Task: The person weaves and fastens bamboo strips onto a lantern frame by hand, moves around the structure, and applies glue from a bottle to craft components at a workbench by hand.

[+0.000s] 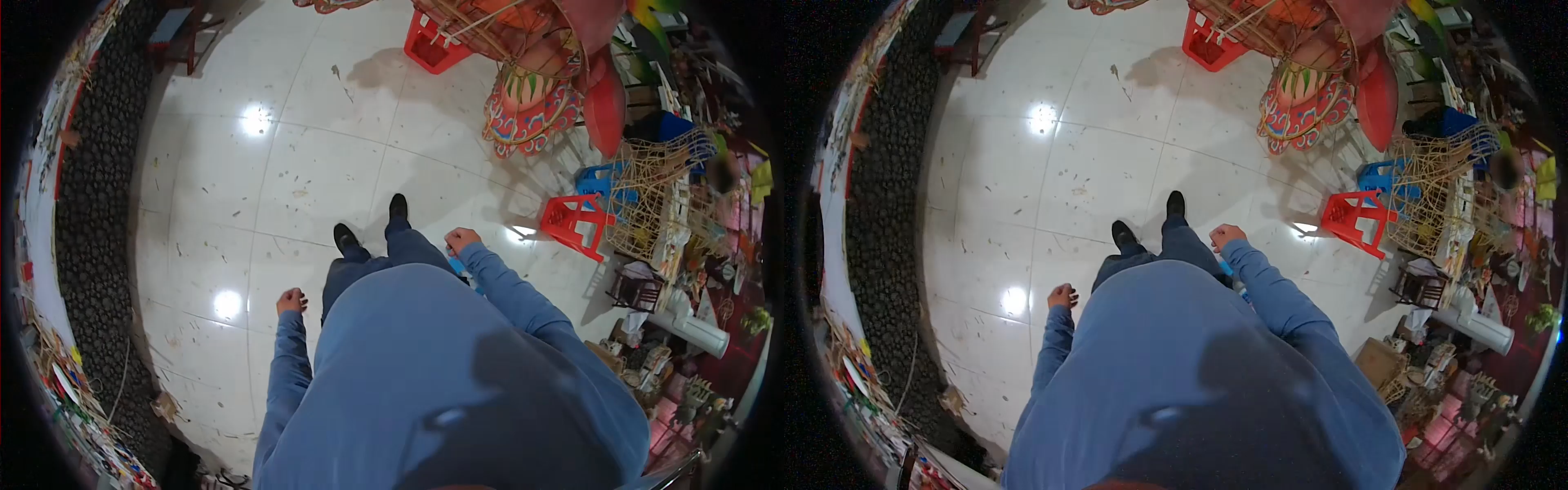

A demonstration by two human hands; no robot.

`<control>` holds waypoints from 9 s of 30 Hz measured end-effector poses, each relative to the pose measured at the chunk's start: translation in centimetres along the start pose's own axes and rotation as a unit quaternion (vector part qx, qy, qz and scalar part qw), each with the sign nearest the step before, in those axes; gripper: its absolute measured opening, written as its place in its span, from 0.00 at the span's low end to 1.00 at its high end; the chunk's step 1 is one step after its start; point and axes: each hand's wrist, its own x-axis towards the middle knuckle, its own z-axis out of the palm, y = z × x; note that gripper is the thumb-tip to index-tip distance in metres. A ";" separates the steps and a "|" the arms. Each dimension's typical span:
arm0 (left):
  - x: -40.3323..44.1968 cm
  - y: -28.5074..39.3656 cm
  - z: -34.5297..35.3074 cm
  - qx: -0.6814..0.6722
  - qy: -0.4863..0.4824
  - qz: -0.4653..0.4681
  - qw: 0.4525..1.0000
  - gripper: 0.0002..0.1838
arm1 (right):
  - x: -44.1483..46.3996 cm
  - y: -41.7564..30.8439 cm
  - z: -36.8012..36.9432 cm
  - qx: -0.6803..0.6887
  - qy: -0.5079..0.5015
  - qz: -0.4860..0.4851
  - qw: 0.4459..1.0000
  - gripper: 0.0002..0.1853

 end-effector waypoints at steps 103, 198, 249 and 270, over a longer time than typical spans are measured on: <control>-48.6 7.4 141.3 0.561 -0.614 0.227 0.507 0.14 | 13.1 59.7 -58.7 0.322 0.293 0.306 0.847 0.12; -60.1 -1.3 207.3 0.483 -0.290 0.516 0.646 0.18 | 29.2 67.2 -115.2 0.673 0.468 0.124 0.558 0.07; -55.8 -4.2 207.6 0.220 -0.657 0.077 0.717 0.21 | 29.0 66.8 -115.7 0.631 0.481 0.125 0.596 0.09; -59.4 -2.9 201.0 0.300 -0.327 0.417 0.794 0.14 | 28.9 67.8 -114.0 0.365 0.552 0.180 0.728 0.13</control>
